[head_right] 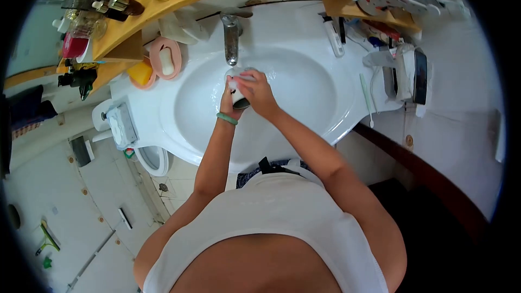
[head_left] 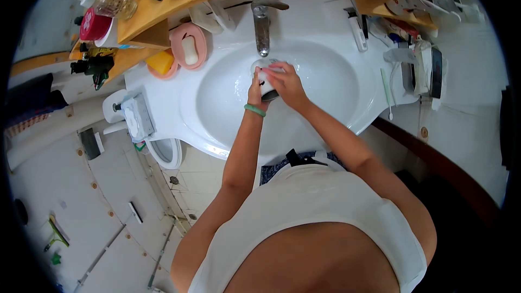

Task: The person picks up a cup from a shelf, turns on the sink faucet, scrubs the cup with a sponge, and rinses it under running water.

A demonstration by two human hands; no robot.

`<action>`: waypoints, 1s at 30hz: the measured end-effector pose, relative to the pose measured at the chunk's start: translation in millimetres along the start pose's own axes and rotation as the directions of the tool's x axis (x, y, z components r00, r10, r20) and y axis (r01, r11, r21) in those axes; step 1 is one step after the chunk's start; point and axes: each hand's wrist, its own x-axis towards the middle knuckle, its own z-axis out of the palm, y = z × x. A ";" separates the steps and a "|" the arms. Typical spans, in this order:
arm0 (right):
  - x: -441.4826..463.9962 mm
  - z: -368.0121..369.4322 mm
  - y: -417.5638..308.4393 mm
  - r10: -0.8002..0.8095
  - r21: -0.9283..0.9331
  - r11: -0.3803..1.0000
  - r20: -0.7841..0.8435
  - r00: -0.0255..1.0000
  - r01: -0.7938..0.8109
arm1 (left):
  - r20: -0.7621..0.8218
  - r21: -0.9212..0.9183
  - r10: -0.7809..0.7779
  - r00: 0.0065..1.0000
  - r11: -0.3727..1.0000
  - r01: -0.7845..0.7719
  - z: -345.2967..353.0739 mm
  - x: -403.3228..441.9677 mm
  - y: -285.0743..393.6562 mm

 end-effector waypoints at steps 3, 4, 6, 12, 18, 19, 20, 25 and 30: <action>17.6 1.8 17.2 0.183 0.212 0.961 0.005 0.983 -0.180 | 0.027 -0.127 -0.028 0.999 0.991 0.032 -1.1 12.6 4.6; 19.5 3.9 22.6 0.291 0.298 0.912 0.018 0.956 -0.283 | 0.046 -0.226 -0.057 0.997 0.972 0.066 -2.8 16.5 7.3; 16.7 -4.3 26.4 0.443 0.450 0.774 0.119 0.888 -0.446 | 0.064 -0.267 -0.046 0.997 0.962 0.061 -0.4 17.4 12.6; 11.6 -54.0 10.9 0.588 0.673 0.313 0.416 0.694 -0.670 | -0.168 -0.541 -0.244 0.955 0.833 0.118 5.1 35.9 9.7; 8.0 -73.0 3.0 0.651 0.624 0.402 0.320 0.688 -0.670 | -0.124 -0.605 -0.230 0.965 0.788 0.110 3.8 52.9 13.8; 6.7 -74.2 3.2 0.648 0.622 0.405 0.322 0.690 -0.671 | -0.122 -0.611 -0.247 0.961 0.782 0.123 1.4 55.5 13.9; 6.4 -75.5 2.7 0.632 0.616 0.434 0.311 0.709 -0.657 | -0.119 -0.617 -0.263 0.957 0.775 0.136 2.1 56.5 16.1; 25.2 -100.2 -27.5 0.439 0.322 0.808 0.228 0.869 -0.493 | -0.149 -0.636 -0.316 0.937 0.756 0.154 8.6 55.8 21.4; 70.5 -114.1 -97.7 -0.081 -0.350 0.935 -0.039 0.996 0.062 | -0.110 -0.613 -0.300 0.947 0.771 0.173 9.9 58.7 18.6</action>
